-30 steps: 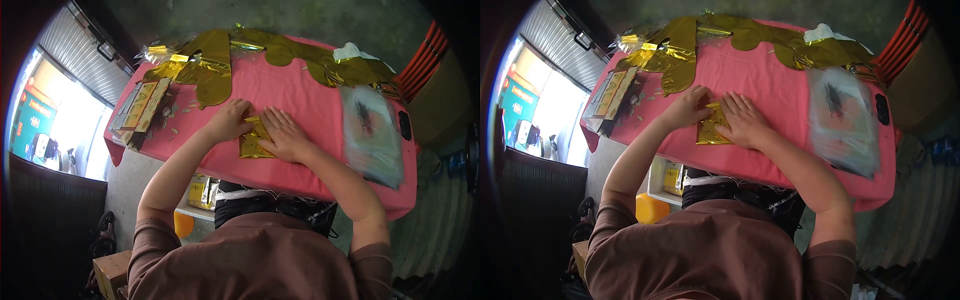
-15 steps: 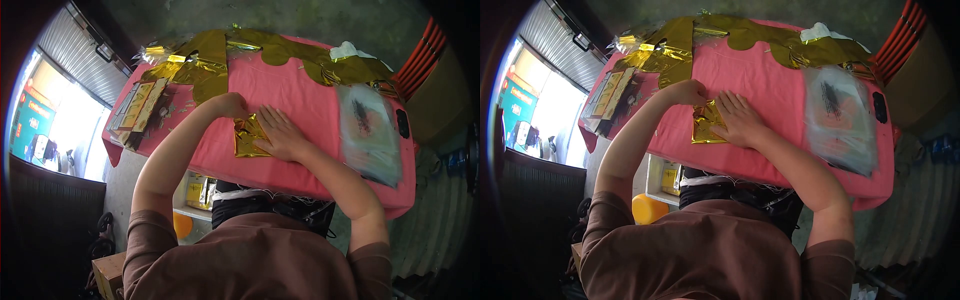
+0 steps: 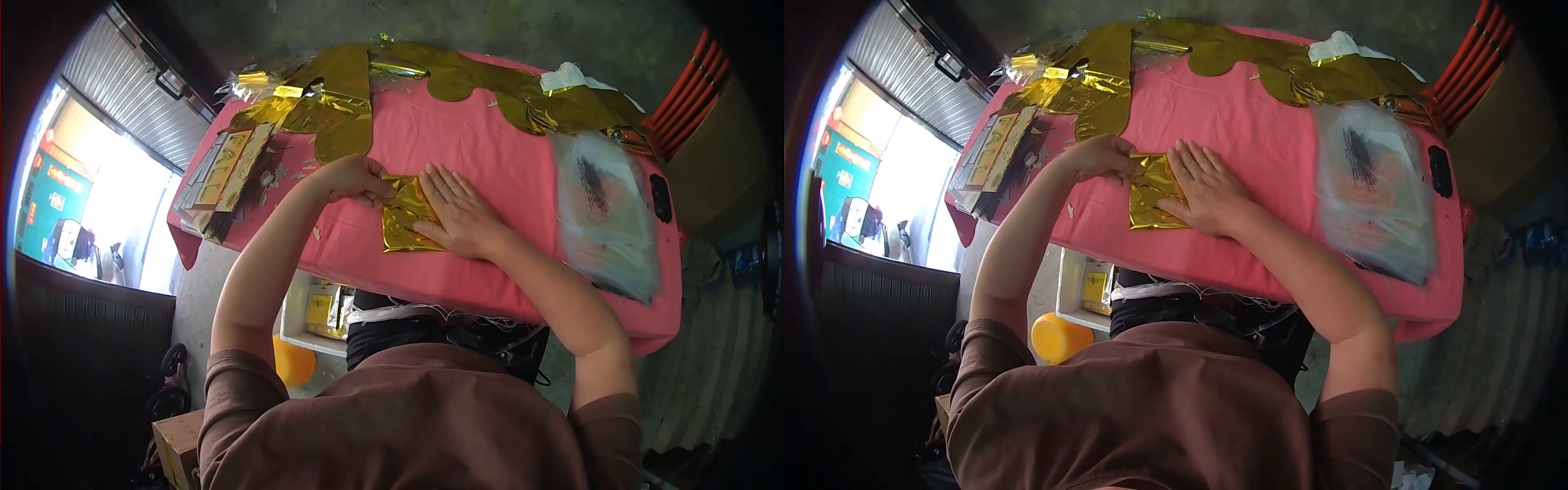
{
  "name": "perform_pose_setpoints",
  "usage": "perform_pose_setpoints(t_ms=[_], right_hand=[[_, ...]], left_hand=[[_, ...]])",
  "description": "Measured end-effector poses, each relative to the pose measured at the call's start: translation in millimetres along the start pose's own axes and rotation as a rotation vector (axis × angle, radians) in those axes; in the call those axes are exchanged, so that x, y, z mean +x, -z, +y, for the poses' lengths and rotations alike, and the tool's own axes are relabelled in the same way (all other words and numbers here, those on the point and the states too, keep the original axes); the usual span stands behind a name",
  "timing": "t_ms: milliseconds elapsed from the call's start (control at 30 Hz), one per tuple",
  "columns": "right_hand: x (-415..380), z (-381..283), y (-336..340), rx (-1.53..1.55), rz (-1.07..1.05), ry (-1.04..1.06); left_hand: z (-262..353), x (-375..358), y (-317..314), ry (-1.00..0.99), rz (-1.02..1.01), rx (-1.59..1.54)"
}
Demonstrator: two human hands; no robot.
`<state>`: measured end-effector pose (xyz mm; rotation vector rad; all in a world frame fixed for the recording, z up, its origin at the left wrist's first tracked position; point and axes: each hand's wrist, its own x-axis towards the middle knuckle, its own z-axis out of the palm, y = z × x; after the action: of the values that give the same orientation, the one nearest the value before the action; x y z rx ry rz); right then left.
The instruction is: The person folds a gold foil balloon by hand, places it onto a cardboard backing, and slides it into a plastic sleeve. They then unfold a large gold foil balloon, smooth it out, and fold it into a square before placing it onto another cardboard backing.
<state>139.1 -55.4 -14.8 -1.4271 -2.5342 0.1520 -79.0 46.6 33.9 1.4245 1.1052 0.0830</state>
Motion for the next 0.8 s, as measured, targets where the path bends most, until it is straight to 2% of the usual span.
perform_pose_setpoints(t_ms=[100, 167, 200, 267, 300, 333, 367, 400, 433, 500, 533, 567, 600, 667, 733, 800], right_hand=[[-1.2, 2.8, 0.8, 0.063, 0.04, -0.003], [0.0, 8.1, 5.9, 0.411, 0.1, -0.041], [1.5, 12.7, 4.1, 0.41, 0.105, -0.041], [5.6, 18.3, 5.9, 0.723, 0.512, -0.049], [5.0, 19.6, 13.8, 0.72, 0.517, -0.043], [3.0, 21.4, 23.1, 0.626, 0.619, -0.059], [2.6, 19.3, 32.9, 0.531, 0.72, -0.074], [3.0, 18.0, 36.4, 0.528, 0.724, -0.065], [3.0, 16.9, 39.4, 0.595, 0.655, -0.057], [3.9, 16.3, 39.3, 0.655, 0.591, -0.053], [6.2, 16.0, 33.7, 0.961, 0.485, -0.123], [7.4, 14.0, 33.3, 1.264, 0.367, -0.193], [7.5, 14.8, 35.4, 1.26, 0.373, -0.195], [7.3, 17.2, 44.1, 1.781, 0.267, -0.348], [2.1, 13.9, 53.3, 1.853, 0.282, -0.392], [1.1, 12.5, 53.3, 1.929, 0.282, -0.427]], left_hand=[[-10.0, -6.0, -6.2, -0.123, 0.082, -0.026], [-12.9, -14.8, -10.2, -0.169, 0.145, 0.029], [-13.6, -20.0, -10.9, -0.212, 0.212, 0.08], [-9.2, -35.7, -7.5, -0.271, 0.277, 0.086], [-6.6, -42.0, -5.1, -0.328, 0.343, 0.089], [-5.8, -45.8, -2.7, -0.334, 0.35, 0.091], [-3.5, -49.8, -1.4, -0.397, 0.44, 0.144], [0.2, -54.2, -2.0, -0.46, 0.529, 0.197], [5.6, -59.4, -4.8, -0.467, 0.535, 0.199], [31.5, -77.0, -26.0, -0.491, 0.74, 0.477], [35.5, -77.6, -35.1, -0.498, 0.736, 0.48], [38.1, -77.6, -44.4, -0.654, 0.783, 0.635], [40.1, -78.3, -53.2, -0.81, 0.826, 0.789], [40.7, -75.3, -69.1, -1.067, 0.867, 1.117], [40.6, -74.3, -82.5, -1.176, 0.836, 1.338], [39.1, -71.0, -91.2, -1.175, 0.791, 1.416]])
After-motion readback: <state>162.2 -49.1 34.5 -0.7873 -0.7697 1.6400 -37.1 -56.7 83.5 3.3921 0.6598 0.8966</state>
